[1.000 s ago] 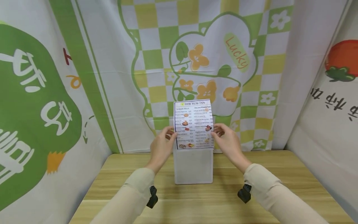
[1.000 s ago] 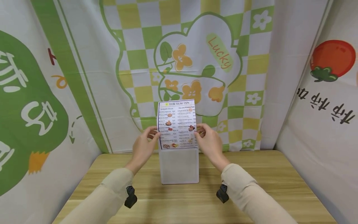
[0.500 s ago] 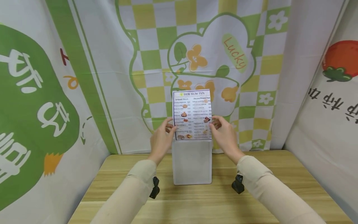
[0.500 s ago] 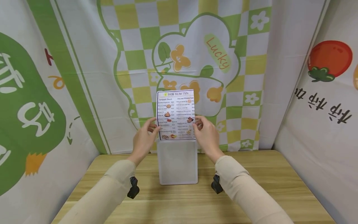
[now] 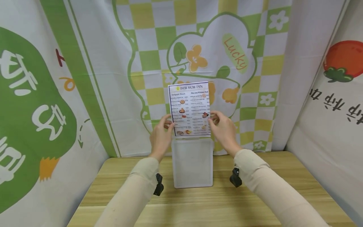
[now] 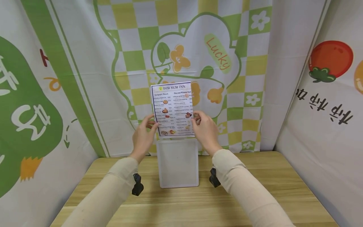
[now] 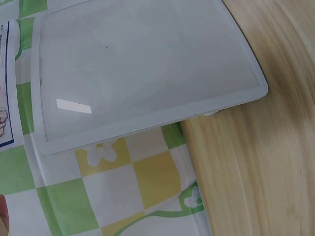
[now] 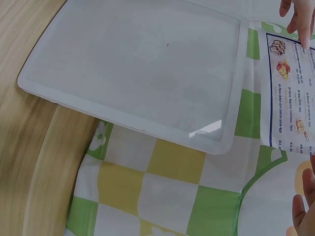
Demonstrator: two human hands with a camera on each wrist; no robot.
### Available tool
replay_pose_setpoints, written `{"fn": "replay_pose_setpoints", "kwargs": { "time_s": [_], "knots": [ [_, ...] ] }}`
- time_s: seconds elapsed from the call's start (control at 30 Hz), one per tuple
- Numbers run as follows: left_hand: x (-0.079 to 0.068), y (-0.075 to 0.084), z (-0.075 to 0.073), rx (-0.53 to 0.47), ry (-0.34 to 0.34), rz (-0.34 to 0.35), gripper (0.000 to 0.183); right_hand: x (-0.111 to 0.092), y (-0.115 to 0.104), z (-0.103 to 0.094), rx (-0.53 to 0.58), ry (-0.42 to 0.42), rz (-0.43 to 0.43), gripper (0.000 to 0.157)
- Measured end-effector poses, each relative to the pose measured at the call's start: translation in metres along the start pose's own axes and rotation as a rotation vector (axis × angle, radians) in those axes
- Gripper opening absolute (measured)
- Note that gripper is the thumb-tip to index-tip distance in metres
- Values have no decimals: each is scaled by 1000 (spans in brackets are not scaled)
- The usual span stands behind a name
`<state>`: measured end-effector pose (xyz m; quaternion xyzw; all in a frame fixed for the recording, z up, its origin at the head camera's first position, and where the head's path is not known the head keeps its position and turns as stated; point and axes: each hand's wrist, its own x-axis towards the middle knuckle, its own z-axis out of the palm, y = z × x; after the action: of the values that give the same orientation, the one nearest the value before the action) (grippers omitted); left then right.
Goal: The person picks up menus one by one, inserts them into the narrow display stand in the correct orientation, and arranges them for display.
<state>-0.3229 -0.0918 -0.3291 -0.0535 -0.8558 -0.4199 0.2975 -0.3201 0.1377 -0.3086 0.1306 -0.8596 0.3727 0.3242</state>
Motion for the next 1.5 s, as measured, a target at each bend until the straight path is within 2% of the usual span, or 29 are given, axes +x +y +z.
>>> {"fn": "replay_pose_setpoints", "kwargs": {
  "time_s": [0.2,0.57,1.5],
  "knots": [
    [0,-2,0,7,-3,-14,39,3,2,4,8,-20,26,29],
    [0,-6,3,20,-6,6,36,3,4,8,10,-26,61,29],
    [3,-8,3,42,-1,23,34,6,6,8,-20,-37,8,26]
  ]
}}
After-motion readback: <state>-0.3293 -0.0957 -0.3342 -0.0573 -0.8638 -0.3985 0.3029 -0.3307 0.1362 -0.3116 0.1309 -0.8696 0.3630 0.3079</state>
